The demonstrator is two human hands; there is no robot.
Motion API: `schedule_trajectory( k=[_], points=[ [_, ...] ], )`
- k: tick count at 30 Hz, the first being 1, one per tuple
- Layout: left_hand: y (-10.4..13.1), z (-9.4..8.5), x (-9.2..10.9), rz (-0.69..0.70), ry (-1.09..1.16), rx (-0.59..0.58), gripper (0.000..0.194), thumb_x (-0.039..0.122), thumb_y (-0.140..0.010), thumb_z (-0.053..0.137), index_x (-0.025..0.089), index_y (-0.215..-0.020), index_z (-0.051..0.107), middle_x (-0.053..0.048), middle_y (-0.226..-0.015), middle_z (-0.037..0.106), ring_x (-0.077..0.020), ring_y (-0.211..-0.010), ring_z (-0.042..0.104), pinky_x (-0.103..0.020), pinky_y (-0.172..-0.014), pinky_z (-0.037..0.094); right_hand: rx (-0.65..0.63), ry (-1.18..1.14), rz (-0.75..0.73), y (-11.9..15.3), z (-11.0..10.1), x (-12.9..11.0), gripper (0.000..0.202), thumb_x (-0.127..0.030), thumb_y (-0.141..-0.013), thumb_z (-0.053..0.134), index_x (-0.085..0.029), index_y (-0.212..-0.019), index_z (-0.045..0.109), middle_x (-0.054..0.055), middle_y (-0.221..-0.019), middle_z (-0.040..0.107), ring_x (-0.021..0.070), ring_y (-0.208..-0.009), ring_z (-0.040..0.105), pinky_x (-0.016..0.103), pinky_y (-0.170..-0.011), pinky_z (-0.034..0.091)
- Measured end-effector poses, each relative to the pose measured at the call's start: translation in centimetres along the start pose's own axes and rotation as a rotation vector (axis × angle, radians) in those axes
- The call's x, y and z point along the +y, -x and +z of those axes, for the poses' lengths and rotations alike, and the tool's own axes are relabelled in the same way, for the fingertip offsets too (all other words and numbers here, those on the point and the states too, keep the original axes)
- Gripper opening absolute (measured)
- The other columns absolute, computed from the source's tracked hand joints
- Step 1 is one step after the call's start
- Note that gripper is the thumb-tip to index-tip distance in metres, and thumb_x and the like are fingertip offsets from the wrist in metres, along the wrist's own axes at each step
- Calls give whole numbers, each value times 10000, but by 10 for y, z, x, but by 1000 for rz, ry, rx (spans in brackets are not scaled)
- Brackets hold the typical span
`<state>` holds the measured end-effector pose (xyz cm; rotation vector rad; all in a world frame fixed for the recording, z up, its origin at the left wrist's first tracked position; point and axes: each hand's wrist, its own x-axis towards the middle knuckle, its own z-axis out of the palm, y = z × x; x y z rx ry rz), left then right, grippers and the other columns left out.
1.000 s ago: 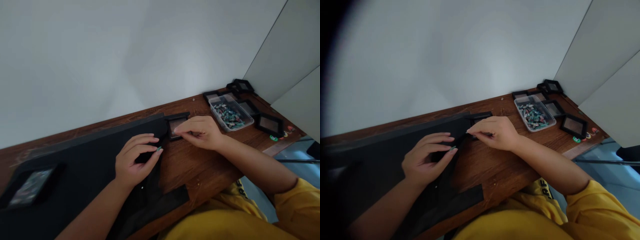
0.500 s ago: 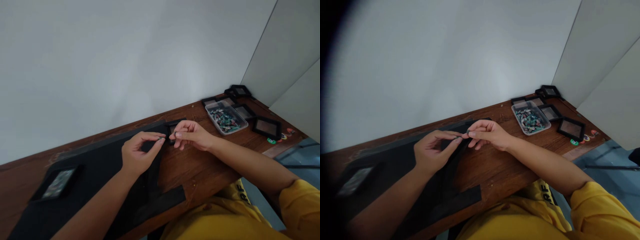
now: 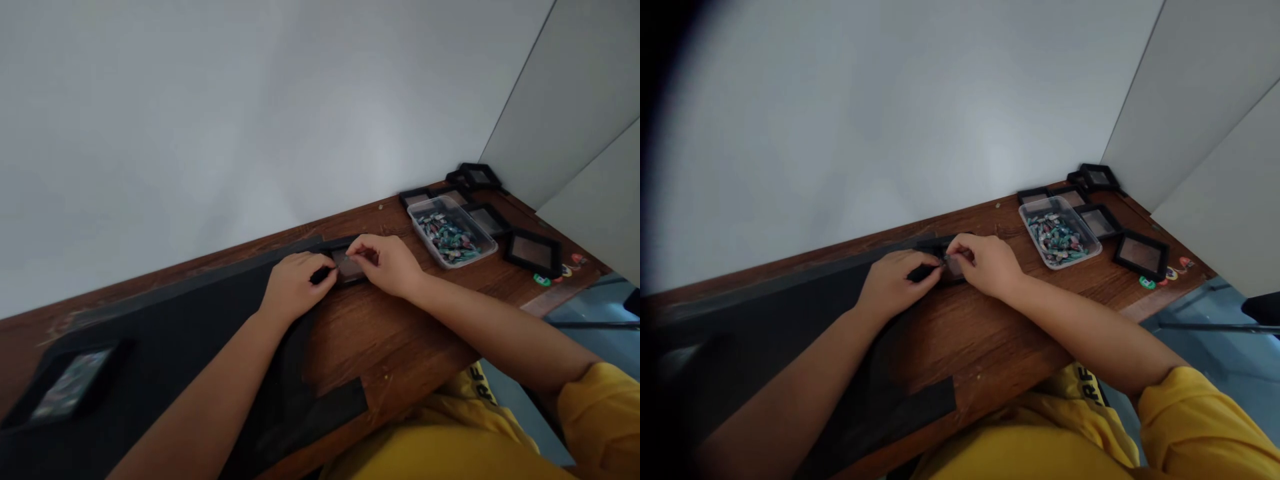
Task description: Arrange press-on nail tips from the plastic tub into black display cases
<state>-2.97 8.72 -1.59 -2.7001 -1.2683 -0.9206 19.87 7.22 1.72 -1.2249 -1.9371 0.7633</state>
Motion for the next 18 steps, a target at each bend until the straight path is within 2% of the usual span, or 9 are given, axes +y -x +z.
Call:
schedule_trajectory(
  k=[4,12,18],
  points=[
    [3,4,-2,29,41,-24,218,345,-987,585,250,-905,764,-29,-891,821,-236,-820,763,-382,-804,573,-99,230,51,-4,-5,3,227,-82,-901,639,-199,-996,809,32,-921,817,163,-774,684,277,-744,456],
    [2,12,-5,-28,106,-33,190,335,-974,611,267,-930,782,-20,-940,831,-248,-894,767,-407,-854,580,-180,411,42,-11,-5,8,238,-117,-904,679,-250,-963,866,24,-910,825,199,-812,714,306,-769,491],
    [2,15,-7,-12,143,-18,196,319,-975,609,260,-943,793,-33,-930,826,-255,-901,764,-421,-860,582,-231,477,7,-12,-8,11,265,-119,-900,688,-277,-986,883,25,-979,844,230,-927,750,339,-837,531]
  ],
)
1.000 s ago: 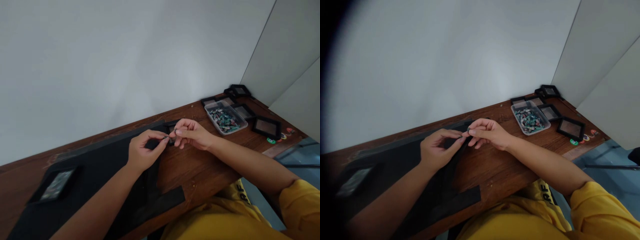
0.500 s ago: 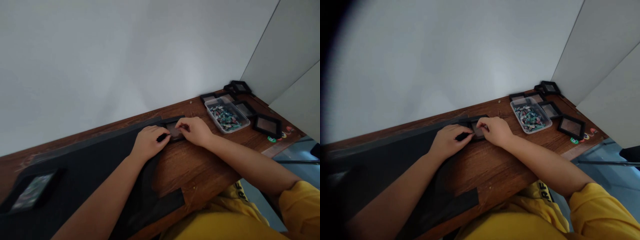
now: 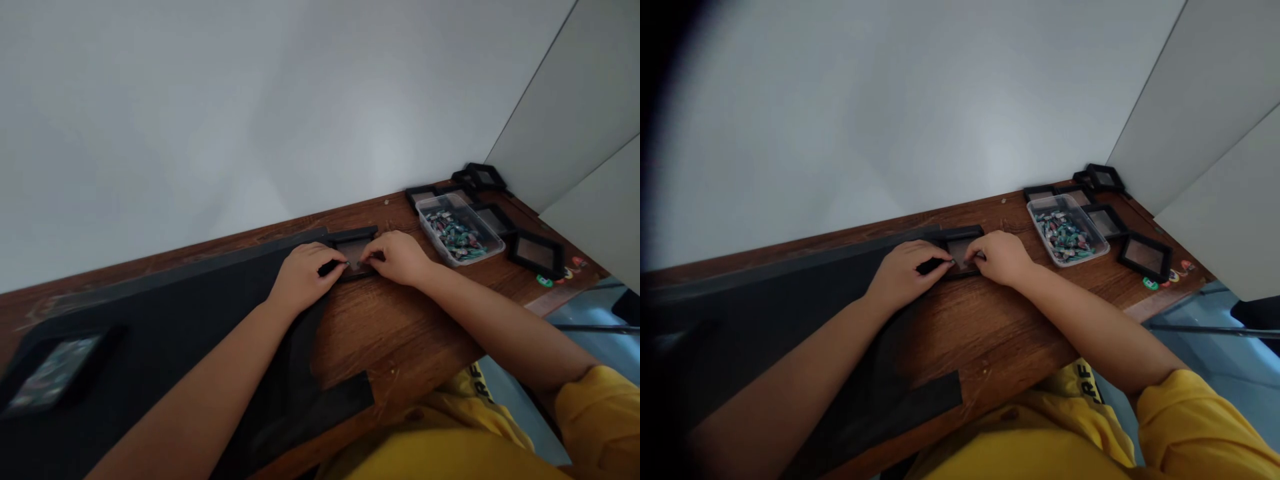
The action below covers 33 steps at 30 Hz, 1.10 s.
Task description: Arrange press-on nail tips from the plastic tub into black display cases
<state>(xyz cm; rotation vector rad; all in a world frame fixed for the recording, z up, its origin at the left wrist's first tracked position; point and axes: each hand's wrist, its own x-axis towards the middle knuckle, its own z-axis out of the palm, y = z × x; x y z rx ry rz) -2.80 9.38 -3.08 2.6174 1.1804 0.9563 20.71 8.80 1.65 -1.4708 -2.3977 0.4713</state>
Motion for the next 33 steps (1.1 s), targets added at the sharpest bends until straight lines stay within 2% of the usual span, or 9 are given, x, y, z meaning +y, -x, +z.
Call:
schedule_trajectory(
  k=[8,12,17,20,24,27,33],
  points=[
    [0,2,-4,-8,49,15,203,320,-979,608,265,-948,801,-34,-939,825,-254,-920,760,-441,-903,586,32,5,7,4,1,-1,327,-119,-891,648,-264,-1093,860,40,-1044,843,243,-980,753,357,-882,552],
    [0,2,-5,-1,73,7,213,319,-981,604,266,-926,803,-35,-930,825,-258,-929,759,-441,-913,587,54,-25,-3,6,1,-4,304,-172,-884,692,-227,-1143,839,70,-1096,836,260,-1032,739,362,-907,546],
    [0,0,-1,1,73,13,244,331,-987,582,257,-937,809,-45,-932,826,-261,-926,756,-446,-917,584,23,-40,-33,4,3,-3,290,-143,-865,726,-209,-1126,833,84,-1063,830,260,-1018,731,357,-897,531],
    [-1,0,3,0,72,20,254,368,-994,595,244,-1010,816,-59,-973,832,-270,-951,748,-462,-940,577,27,-82,-40,2,5,-1,276,-108,-868,718,-214,-1095,832,68,-1049,833,239,-989,731,345,-896,521],
    [-2,3,5,3,41,-42,296,403,-1009,595,240,-1102,824,-80,-1096,831,-298,-1041,722,-514,-987,558,7,-167,-30,0,7,0,261,-73,-871,710,-223,-1048,828,31,-1007,838,194,-900,733,309,-852,515],
    [-2,5,5,2,14,-78,304,396,-1013,583,251,-1101,836,-86,-1150,813,-306,-1076,697,-533,-998,547,-9,-220,5,0,7,0,263,-58,-871,708,-215,-1046,827,22,-962,837,172,-839,734,291,-817,519],
    [-1,6,4,-36,23,-91,284,386,-1007,579,280,-1010,843,-66,-1118,807,-291,-1063,678,-534,-1014,539,2,-286,-9,1,9,1,280,-35,-866,696,-204,-1056,814,35,-1029,844,180,-957,769,295,-891,541]
  ],
)
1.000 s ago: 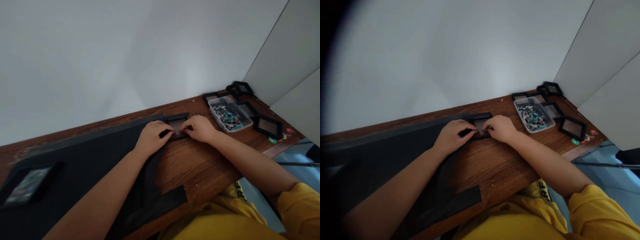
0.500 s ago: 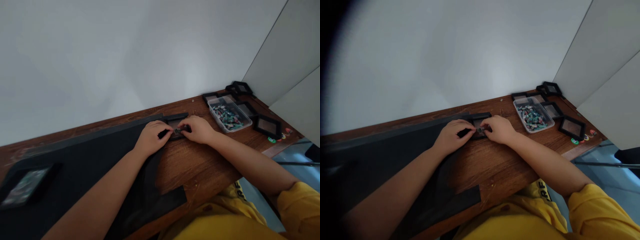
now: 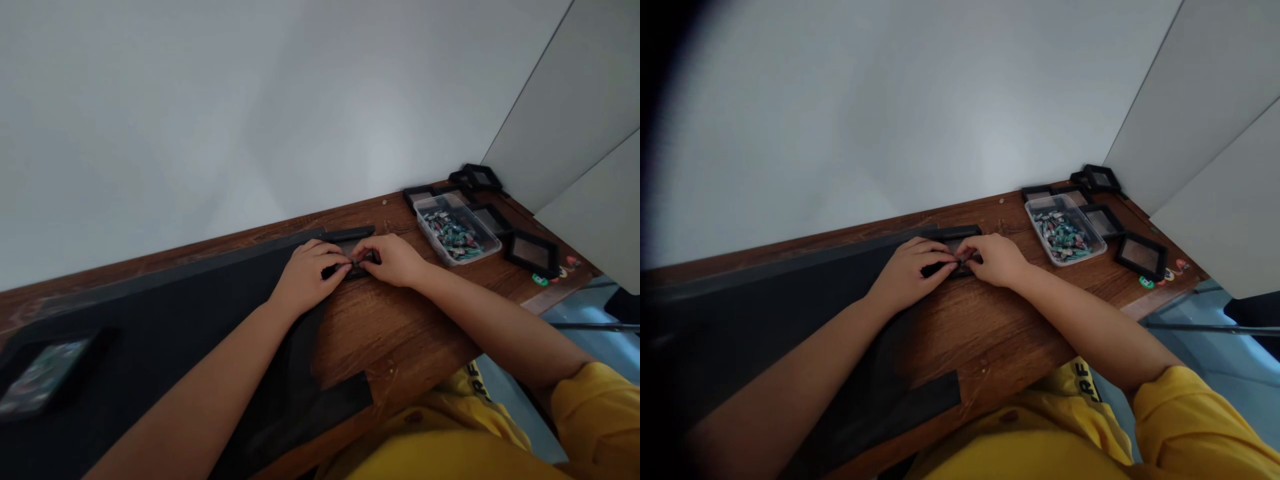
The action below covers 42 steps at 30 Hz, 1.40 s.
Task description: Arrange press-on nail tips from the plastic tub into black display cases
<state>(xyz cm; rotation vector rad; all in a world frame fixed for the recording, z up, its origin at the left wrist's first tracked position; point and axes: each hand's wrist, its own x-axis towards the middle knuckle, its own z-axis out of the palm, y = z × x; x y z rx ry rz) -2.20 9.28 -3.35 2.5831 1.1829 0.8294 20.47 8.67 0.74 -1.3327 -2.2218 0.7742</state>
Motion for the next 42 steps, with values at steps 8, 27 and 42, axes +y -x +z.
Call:
schedule_trajectory(
  k=[8,27,42],
  points=[
    [0,-4,-1,-3,29,2,253,403,-985,615,277,-923,826,-57,-1062,824,-289,-1047,699,-524,-1012,545,14,17,18,1,0,-2,284,-63,-846,712,-209,-1067,814,30,-989,831,170,-896,748,283,-842,523],
    [6,-15,-7,69,-15,-28,293,441,-1002,599,335,-929,863,-41,-1134,822,-309,-1118,675,-553,-1033,520,7,197,-129,3,8,-5,228,-191,-950,675,-204,-1095,850,85,-1033,756,245,-1049,647,385,-1008,491],
    [6,-18,-10,-6,22,13,318,546,-944,678,272,-1033,811,-67,-1059,814,-295,-1023,721,-481,-958,559,7,227,-167,6,7,-7,181,-214,-966,685,-199,-1072,831,87,-1037,721,245,-1038,620,378,-996,467]
  ],
)
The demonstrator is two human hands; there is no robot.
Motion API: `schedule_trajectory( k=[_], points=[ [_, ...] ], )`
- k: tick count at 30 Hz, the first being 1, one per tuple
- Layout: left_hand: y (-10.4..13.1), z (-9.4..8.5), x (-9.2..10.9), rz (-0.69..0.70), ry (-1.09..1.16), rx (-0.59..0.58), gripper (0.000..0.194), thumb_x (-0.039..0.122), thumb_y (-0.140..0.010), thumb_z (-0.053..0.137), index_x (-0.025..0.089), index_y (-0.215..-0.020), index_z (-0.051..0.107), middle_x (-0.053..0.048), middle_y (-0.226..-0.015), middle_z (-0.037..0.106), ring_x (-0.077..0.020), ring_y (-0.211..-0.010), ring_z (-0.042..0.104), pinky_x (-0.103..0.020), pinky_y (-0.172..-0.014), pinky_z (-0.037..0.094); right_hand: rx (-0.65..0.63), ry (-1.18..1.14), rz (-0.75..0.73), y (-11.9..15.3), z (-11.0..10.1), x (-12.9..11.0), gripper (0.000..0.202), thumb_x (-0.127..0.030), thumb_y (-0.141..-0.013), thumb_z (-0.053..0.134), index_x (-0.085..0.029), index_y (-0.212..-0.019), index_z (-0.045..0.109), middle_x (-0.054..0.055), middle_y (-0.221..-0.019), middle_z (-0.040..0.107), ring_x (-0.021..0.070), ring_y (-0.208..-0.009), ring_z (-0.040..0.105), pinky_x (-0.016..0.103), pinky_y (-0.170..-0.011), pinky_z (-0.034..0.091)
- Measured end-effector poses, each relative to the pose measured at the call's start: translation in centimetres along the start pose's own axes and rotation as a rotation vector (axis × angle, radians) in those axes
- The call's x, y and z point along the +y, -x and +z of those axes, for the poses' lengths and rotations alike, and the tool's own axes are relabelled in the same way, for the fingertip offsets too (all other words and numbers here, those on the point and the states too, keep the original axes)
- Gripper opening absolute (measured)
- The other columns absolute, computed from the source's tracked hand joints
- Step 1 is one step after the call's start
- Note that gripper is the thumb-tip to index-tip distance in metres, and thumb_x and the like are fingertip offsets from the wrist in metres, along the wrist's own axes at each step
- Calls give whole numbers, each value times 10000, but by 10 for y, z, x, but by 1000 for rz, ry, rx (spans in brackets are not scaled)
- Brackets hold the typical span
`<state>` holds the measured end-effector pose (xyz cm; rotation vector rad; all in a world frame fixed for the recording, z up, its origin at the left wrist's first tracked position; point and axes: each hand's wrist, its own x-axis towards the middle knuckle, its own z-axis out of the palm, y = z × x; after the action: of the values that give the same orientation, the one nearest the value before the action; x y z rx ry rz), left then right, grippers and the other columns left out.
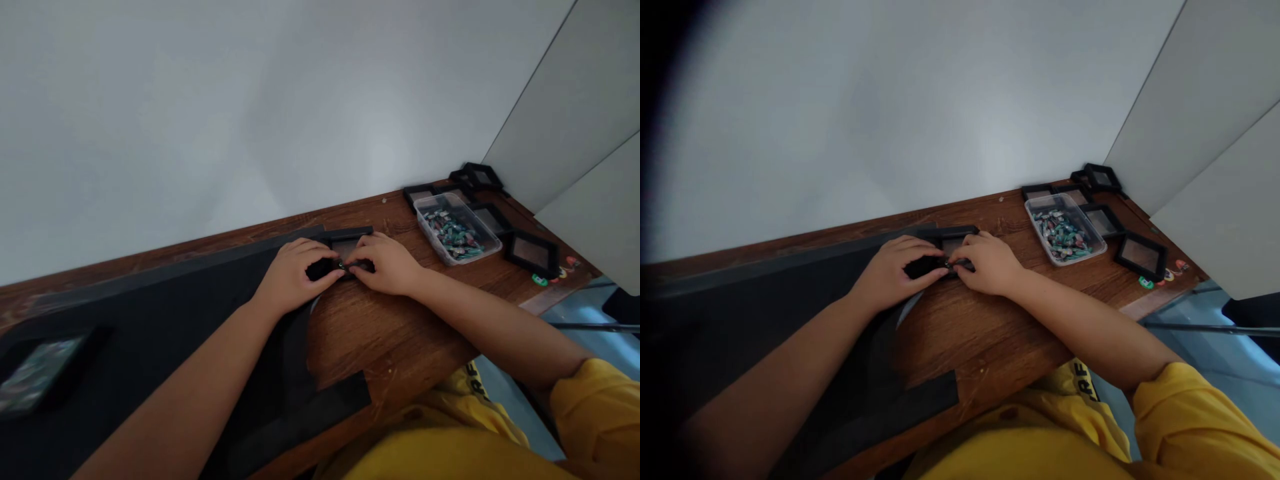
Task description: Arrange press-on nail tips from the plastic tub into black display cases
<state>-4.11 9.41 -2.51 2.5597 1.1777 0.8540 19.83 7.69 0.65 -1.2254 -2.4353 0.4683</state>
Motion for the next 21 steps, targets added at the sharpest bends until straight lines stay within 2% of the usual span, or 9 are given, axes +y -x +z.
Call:
schedule_trajectory(
  k=[6,11,15,21],
  points=[
    [1,10,2,-57,-22,48,312,559,-934,696,285,-977,839,-59,-1044,791,-289,-1013,683,-476,-954,565,10,39,92,-2,-3,2,106,-245,-928,750,-196,-988,822,83,-969,744,243,-980,631,376,-940,474],
    [2,12,-3,-42,20,68,306,541,-961,671,296,-971,854,-57,-1026,776,-284,-1020,678,-484,-969,559,10,69,182,-4,-4,-3,80,-265,-914,766,-202,-896,810,87,-942,761,254,-963,650,368,-884,480],
    [2,13,-6,-20,40,55,296,521,-969,660,303,-1008,857,-58,-1035,765,-281,-1032,673,-488,-975,551,15,103,259,-6,-5,-9,106,-282,-912,762,-190,-861,777,97,-940,770,266,-973,660,359,-836,477],
    [2,13,-6,-1,61,21,314,495,-996,615,302,-1062,854,-64,-1061,752,-285,-1053,661,-486,-967,554,-2,94,265,-6,-7,-10,207,-277,-977,649,-177,-837,764,97,-915,771,247,-919,665,351,-816,464]
  ],
)
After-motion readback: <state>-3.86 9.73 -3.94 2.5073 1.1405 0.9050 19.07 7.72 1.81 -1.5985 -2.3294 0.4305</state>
